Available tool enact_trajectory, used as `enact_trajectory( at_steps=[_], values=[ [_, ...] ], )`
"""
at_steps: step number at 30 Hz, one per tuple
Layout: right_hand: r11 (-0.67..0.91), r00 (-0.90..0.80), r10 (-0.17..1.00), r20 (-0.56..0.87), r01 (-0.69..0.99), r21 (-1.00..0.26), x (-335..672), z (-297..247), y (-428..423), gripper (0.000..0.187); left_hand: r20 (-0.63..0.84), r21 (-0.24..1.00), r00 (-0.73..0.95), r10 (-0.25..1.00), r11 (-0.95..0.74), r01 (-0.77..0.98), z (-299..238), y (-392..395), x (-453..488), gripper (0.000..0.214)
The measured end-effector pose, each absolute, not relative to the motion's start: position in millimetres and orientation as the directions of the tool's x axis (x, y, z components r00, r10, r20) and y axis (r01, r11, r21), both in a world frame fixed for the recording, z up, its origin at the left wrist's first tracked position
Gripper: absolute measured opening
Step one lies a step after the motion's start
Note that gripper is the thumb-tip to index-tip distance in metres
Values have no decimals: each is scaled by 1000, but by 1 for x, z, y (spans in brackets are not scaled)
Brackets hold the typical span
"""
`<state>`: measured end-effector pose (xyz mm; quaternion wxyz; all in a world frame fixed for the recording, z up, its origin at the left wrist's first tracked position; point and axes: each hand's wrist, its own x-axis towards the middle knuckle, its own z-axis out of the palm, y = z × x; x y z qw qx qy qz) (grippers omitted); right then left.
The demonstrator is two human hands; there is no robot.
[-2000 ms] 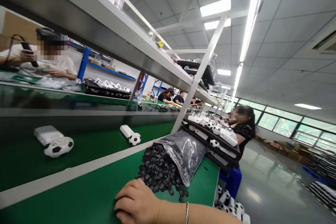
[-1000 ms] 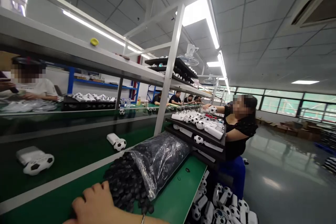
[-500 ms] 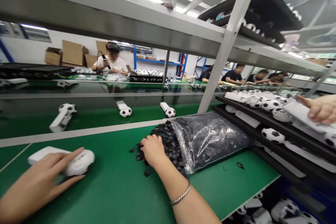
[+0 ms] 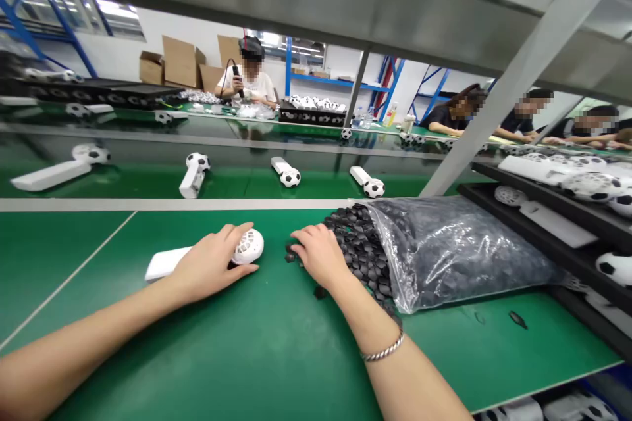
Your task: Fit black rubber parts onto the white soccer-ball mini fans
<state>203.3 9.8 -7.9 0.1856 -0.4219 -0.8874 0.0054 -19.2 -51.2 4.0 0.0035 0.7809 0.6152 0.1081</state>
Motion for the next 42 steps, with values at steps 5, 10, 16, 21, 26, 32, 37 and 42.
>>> enact_trajectory(
  at_steps=[5, 10, 16, 21, 26, 32, 37, 42],
  values=[
    [709, -678, 688, 257, 703, -44, 189, -13, 8, 17, 70, 257, 272, 960, -281, 925, 9, -37, -17, 71],
    [712, -710, 666, 231, 697, 88, 187, -13, 8, 19, 1, 373, 363, 932, -337, 864, 15, -30, -26, 72],
    [696, -685, 675, 274, 714, 70, 182, -19, 13, 23, 92, 242, 299, 950, -312, 919, 8, -32, -16, 70],
    [701, -560, 708, 430, 635, -326, 178, -10, 14, 26, 89, 259, 302, 949, -315, 913, 5, -30, -18, 72],
    [663, -501, 745, 441, 479, -575, 182, -4, 1, 21, 115, 257, 283, 952, -304, 917, 4, -33, -18, 72],
    [534, -465, 809, 359, 327, -780, 177, -7, -16, 14, 126, 307, 261, 957, -288, 907, 6, -37, -17, 86],
    [740, -528, 669, 523, 409, -534, 170, -5, -27, 11, 150, 333, 286, 946, -321, 887, 2, -35, -21, 81],
    [735, -569, 665, 483, 387, -556, 163, -9, -30, 12, 170, 352, 283, 944, -326, 877, 2, -35, -23, 74]
  ],
)
